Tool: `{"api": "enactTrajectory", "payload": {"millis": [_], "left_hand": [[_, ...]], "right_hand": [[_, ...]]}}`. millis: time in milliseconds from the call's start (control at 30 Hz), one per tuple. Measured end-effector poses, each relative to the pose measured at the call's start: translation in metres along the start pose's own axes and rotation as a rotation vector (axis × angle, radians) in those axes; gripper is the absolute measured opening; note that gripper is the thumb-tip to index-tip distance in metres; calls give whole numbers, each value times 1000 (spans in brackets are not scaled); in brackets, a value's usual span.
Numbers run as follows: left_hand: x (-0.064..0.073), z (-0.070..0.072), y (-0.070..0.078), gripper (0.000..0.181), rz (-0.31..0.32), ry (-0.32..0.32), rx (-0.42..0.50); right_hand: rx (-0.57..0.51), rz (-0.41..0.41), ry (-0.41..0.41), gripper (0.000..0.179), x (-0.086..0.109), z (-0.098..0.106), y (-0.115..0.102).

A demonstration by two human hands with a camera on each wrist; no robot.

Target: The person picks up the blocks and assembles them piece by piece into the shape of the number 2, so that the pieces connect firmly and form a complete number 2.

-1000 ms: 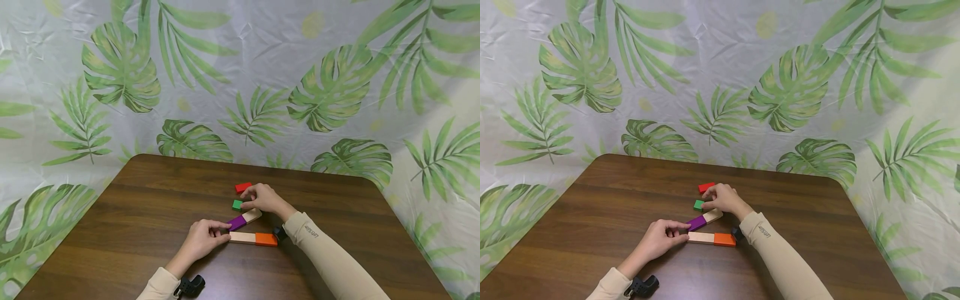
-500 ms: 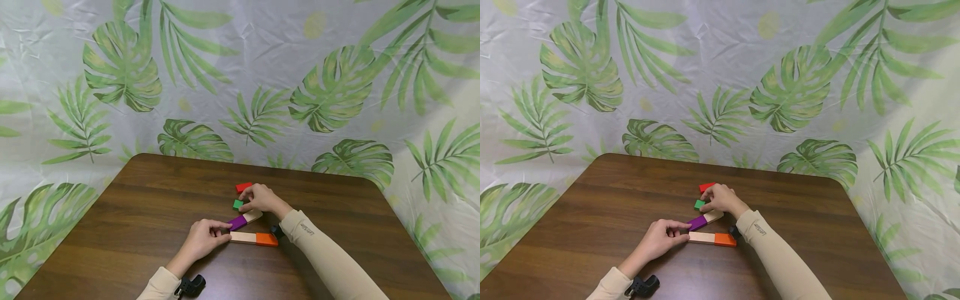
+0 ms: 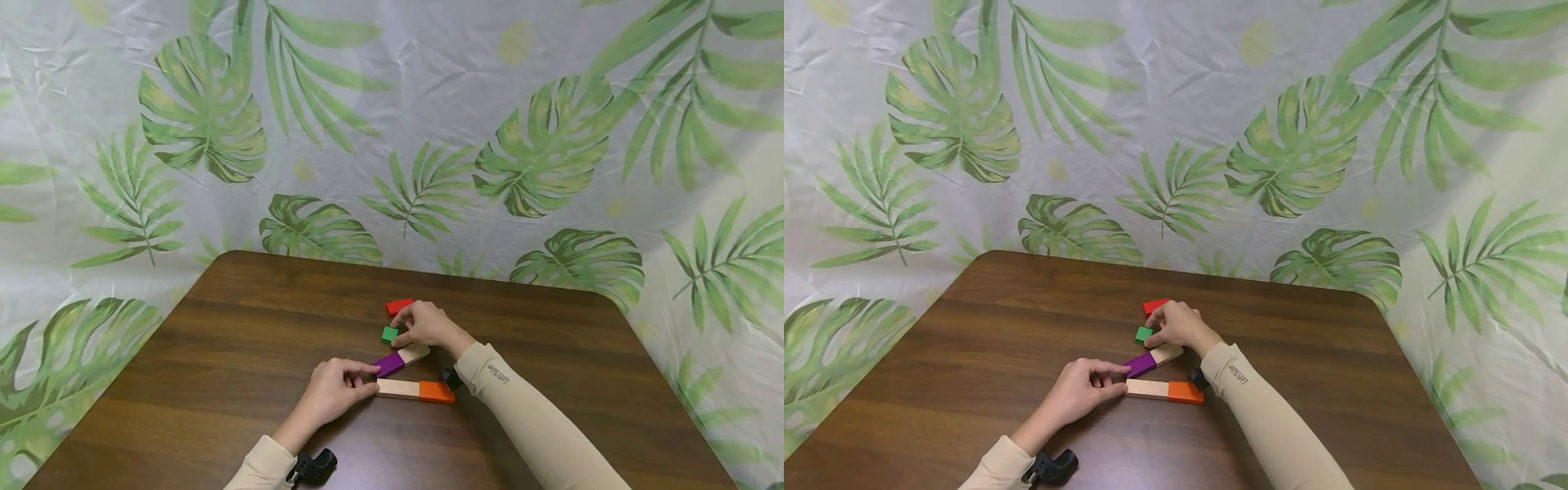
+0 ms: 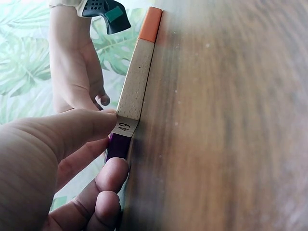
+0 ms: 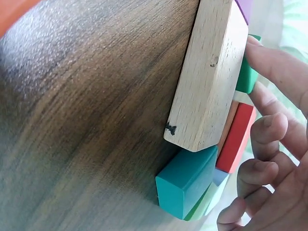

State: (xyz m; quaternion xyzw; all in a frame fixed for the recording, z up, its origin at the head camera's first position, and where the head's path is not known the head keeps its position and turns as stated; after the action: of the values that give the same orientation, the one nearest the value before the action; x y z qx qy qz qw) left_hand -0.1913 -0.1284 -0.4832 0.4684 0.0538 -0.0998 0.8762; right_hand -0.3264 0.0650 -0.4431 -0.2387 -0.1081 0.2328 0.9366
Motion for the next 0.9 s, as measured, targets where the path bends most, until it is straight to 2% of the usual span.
{"api": "enactTrajectory", "payload": {"millis": [267,533,900], "left_hand": [[0,1,0,23,16,-3,1],[1,1,-1,23,-10,-2,-13],[-1,1,-1,22,15,-10,-38]], "right_hand": [[14,25,34,24,-2,-2,-7],[20,4,79,26,-11,-5,-14],[77,-17,107,29,-19,-6,-17]]}}
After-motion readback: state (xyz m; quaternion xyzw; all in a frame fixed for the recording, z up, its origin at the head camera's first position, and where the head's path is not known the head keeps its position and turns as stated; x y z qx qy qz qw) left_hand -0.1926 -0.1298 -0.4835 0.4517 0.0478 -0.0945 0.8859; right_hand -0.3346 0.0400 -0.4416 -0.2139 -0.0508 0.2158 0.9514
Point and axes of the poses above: each hand's wrist, its own x-axis away from the middle knuckle, its own z-axis out of the back of the hand, y = z × x, the point moved 3 cm from there along -x, towards the middle knuckle, and after that the axes turned 2 degrees about y, right-handed, at the moved point
